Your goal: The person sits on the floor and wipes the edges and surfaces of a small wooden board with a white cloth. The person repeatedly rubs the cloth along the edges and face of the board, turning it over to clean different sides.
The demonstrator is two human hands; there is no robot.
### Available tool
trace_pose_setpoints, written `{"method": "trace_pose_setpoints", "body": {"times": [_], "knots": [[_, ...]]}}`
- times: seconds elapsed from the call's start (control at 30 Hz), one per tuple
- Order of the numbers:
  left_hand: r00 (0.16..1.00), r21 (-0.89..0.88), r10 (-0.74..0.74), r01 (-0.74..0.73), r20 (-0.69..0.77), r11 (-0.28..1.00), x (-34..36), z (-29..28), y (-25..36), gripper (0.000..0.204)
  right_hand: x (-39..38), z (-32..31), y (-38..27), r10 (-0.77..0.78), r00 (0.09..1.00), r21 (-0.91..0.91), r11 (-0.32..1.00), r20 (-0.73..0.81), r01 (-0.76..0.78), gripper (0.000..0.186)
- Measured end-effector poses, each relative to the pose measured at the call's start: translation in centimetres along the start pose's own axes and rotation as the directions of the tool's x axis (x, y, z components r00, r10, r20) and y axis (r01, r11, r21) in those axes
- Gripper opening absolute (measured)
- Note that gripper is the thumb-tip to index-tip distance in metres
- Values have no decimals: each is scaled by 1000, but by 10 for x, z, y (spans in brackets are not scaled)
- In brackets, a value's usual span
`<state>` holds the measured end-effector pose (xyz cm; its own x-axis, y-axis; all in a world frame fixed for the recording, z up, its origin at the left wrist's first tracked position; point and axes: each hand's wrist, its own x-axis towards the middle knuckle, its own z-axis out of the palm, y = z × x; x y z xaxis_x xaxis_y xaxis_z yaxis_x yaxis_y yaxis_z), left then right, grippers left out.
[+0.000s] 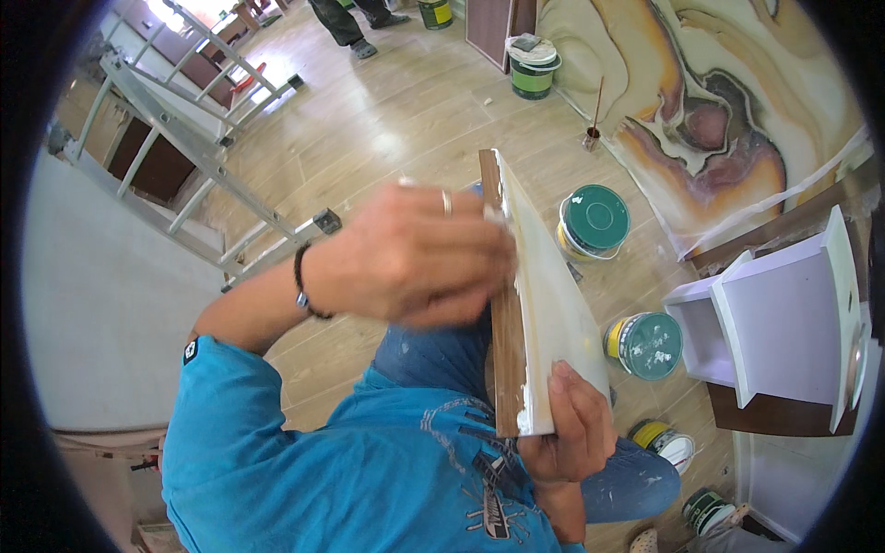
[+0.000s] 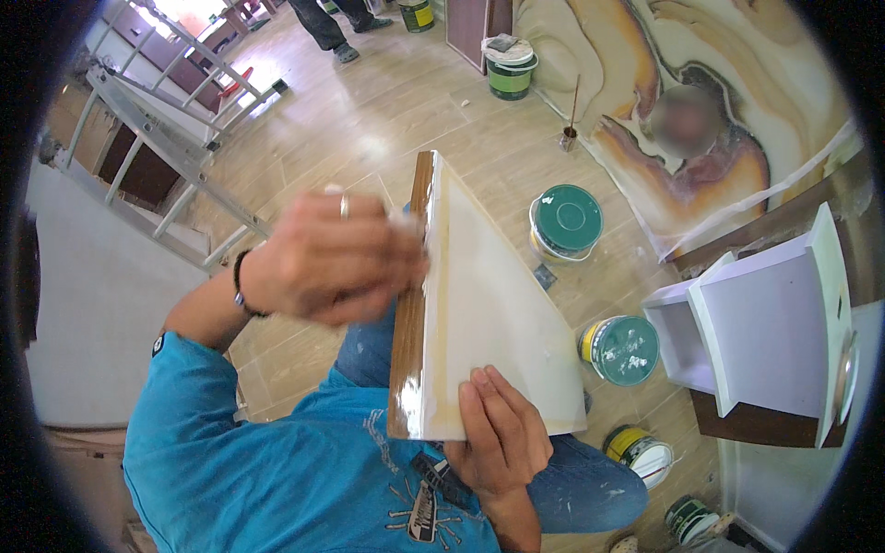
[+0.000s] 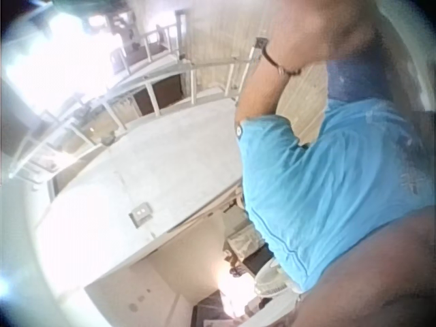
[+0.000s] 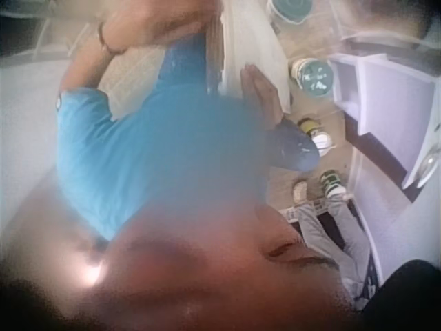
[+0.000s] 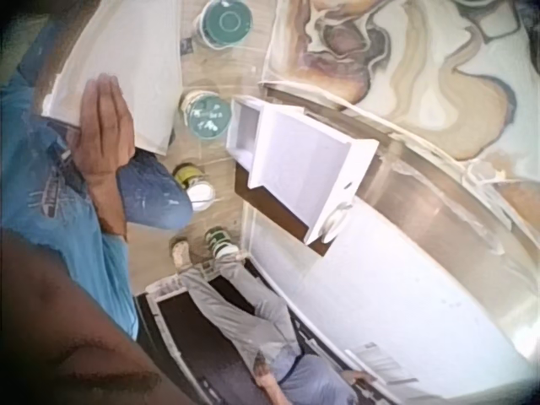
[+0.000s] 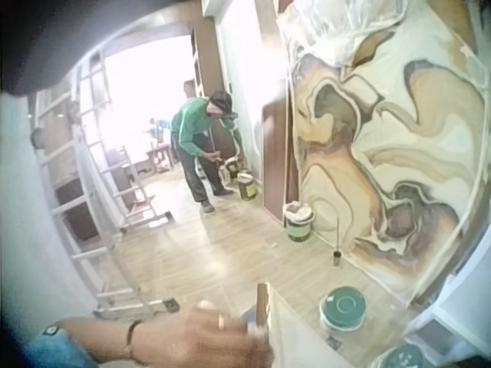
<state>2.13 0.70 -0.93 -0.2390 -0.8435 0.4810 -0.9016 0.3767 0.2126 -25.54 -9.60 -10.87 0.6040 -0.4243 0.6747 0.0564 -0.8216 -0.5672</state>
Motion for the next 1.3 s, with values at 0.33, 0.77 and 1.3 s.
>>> {"method": "trace_pose_setpoints", "body": {"times": [0.33,0.77,1.3], "knots": [[1000,-5,-2,2,15,1000,-3,3,-1,21,0,-3,-1,7,1000,-6,1000,10,-7,34],[999,-51,44,-43,7,998,5,-1,10,24,-4,-2,2,14,999,-6,1000,33,-14,35],[1000,-35,18,-17,26,999,6,0,1,25,-1,-5,3,17,1000,2,1000,17,-17,35]]}}
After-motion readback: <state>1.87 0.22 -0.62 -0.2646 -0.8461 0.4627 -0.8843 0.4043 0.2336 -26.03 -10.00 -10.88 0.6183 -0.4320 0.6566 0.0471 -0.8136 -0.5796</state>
